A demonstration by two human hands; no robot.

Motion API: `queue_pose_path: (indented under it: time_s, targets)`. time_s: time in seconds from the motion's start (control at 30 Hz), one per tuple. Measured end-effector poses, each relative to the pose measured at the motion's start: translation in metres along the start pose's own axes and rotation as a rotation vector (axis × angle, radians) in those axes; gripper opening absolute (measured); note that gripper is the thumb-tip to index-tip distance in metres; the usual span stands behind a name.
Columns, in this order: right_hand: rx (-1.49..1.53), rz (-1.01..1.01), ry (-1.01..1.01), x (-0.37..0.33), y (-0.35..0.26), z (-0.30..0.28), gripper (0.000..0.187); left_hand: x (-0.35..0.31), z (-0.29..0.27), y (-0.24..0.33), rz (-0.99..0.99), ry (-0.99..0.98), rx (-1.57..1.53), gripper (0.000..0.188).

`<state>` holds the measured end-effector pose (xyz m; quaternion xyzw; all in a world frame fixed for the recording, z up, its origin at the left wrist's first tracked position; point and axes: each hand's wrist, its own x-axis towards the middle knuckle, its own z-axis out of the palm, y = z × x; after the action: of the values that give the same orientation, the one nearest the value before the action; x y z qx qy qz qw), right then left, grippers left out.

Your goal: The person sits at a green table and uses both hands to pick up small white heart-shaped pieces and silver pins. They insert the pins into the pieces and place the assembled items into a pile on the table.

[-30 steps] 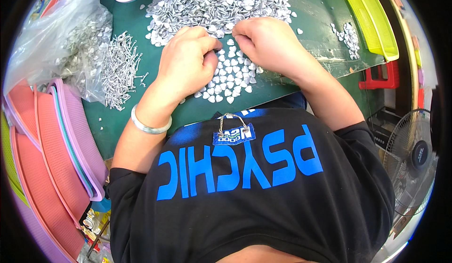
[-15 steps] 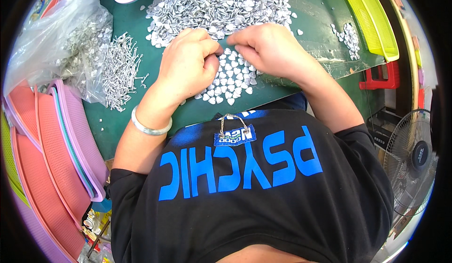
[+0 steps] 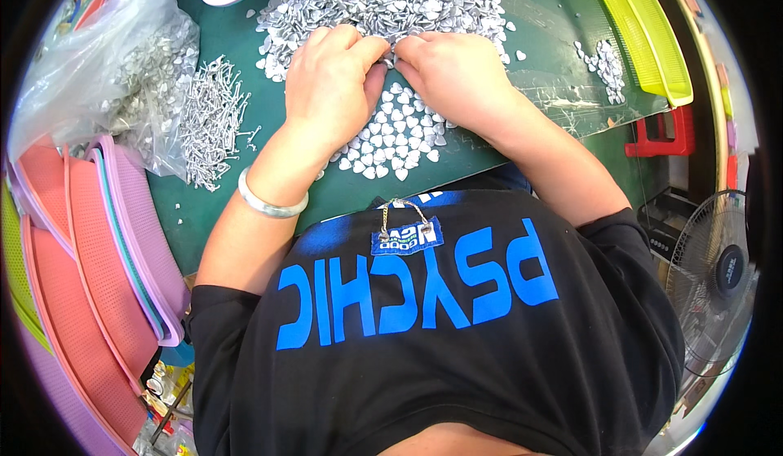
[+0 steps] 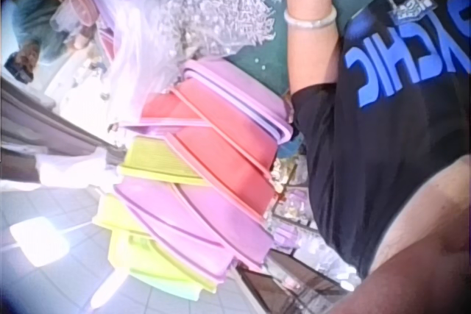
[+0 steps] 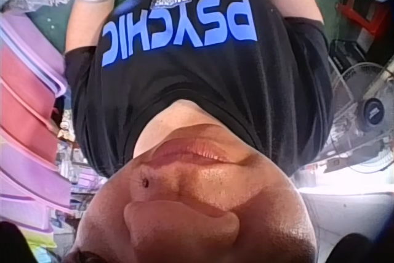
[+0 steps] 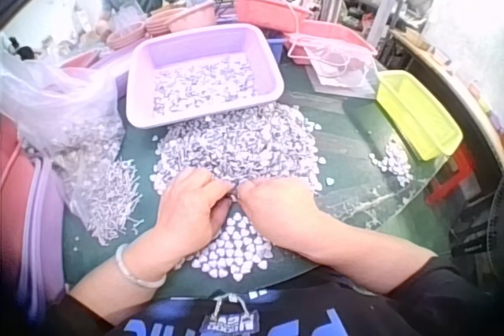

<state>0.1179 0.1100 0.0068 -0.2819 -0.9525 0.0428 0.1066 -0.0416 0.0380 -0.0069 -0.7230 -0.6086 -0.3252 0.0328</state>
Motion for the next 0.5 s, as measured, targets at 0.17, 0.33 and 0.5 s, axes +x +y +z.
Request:
queue_pose_path:
  time_s: [0.17, 0.33, 0.5]
  targets:
    - [-0.069, -0.034, -0.033, 0.003, -0.003, -0.002, 0.015, 0.0, -0.001, 0.0, 0.023, -0.016, 0.007, 0.018]
    - [0.077, -0.03, -0.033, 0.006, 0.0, -0.005, 0.014, -0.001, -0.002, -0.001, 0.057, -0.021, 0.0, 0.015]
    - [0.164, -0.06, -0.021, -0.003, 0.007, -0.008, 0.013, -0.002, -0.007, 0.0, 0.113, -0.056, -0.021, 0.011]
